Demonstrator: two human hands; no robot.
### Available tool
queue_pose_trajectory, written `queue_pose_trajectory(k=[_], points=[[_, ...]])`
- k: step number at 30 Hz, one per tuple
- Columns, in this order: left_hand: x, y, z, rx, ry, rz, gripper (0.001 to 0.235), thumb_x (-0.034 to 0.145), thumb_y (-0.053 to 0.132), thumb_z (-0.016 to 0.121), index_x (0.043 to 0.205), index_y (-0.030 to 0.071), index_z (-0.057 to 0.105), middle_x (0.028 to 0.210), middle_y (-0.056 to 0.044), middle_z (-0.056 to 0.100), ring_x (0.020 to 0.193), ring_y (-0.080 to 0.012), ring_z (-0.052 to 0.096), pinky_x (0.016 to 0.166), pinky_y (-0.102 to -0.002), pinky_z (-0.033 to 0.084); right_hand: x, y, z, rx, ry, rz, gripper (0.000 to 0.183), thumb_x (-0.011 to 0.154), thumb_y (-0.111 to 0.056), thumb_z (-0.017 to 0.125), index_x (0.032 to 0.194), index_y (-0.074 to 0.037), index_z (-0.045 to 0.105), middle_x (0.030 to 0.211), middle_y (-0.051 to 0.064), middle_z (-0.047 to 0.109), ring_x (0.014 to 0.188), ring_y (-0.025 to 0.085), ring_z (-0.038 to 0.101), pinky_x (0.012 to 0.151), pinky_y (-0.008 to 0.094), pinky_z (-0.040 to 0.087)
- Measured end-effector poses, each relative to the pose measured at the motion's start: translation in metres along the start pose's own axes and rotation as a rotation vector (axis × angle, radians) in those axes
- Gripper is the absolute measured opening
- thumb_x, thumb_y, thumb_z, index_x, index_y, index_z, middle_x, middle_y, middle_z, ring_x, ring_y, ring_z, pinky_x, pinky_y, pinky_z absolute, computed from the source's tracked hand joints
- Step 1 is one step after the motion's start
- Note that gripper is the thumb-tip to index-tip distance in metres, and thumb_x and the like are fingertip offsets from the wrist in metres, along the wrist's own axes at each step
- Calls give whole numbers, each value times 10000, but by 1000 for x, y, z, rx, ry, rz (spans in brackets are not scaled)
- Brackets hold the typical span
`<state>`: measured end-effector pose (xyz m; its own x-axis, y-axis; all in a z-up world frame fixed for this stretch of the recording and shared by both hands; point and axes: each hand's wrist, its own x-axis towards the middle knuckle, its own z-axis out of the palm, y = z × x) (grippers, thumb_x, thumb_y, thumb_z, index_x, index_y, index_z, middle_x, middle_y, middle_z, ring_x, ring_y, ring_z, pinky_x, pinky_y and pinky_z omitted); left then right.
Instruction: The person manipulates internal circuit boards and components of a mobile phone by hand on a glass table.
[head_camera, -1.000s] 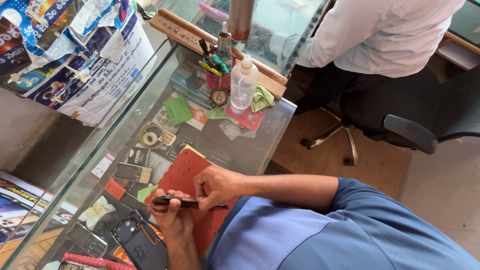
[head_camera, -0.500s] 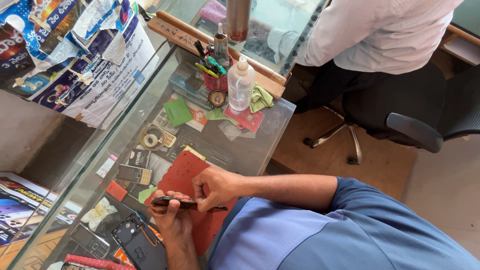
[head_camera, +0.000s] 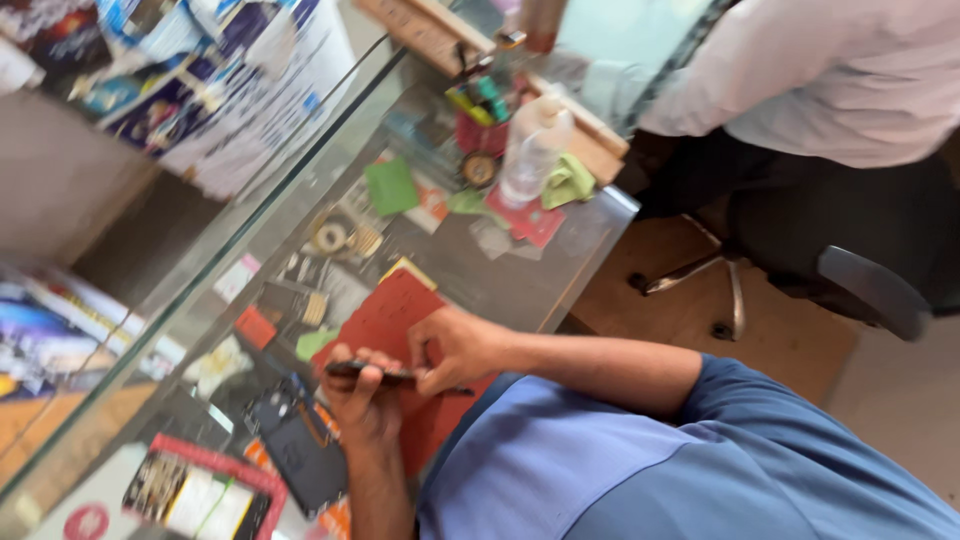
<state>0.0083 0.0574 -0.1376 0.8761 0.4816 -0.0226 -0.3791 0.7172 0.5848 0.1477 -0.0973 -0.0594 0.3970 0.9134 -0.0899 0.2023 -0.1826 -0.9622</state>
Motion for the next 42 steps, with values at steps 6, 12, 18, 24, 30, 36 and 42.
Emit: queue_pose_trajectory(k=[6,12,18,24,30,36,42], points=[[-6,-3,14,37,98,41,403,857,-58,785,935,139,442,833,-56,611,791,-214,667,778,-401,594,6,12,-4,39,-88,6,152,699,-136,786,770,-35,697,769,63,730,739,139,694,696,311,553],[-6,2,34,89,166,59,398,797,-40,824,869,123,467,804,-64,639,739,-229,711,714,-397,633,9,13,-8,121,-147,-37,86,747,-15,722,805,-20,659,871,63,743,857,128,683,833,305,546],[-5,2,41,114,224,72,326,784,-33,858,867,71,560,804,-90,700,735,-221,735,708,-369,634,9,12,-14,136,-180,19,54,816,24,687,828,-14,651,892,60,710,861,111,638,821,281,516],[-3,3,38,102,197,79,321,791,49,915,887,46,609,807,-92,713,733,-209,738,705,-346,621,11,13,-13,117,-161,28,70,818,38,654,795,-12,611,855,51,692,840,96,612,805,268,513],[-2,4,36,98,200,63,325,789,61,919,891,49,611,806,-92,718,728,-205,736,708,-345,622,12,6,-14,90,-164,32,56,818,25,646,782,-8,619,872,51,696,862,94,614,836,273,511],[0,3,35,82,206,43,329,790,52,914,891,54,601,801,-92,716,726,-206,735,703,-350,627,14,0,-14,25,-166,34,47,790,19,656,765,-14,632,921,78,735,909,113,660,882,278,528],[0,2,34,73,210,40,326,793,40,910,896,49,601,801,-92,711,723,-206,733,701,-352,628,16,0,-14,42,-172,54,30,765,7,656,759,-10,632,958,88,750,926,119,674,884,283,535]])
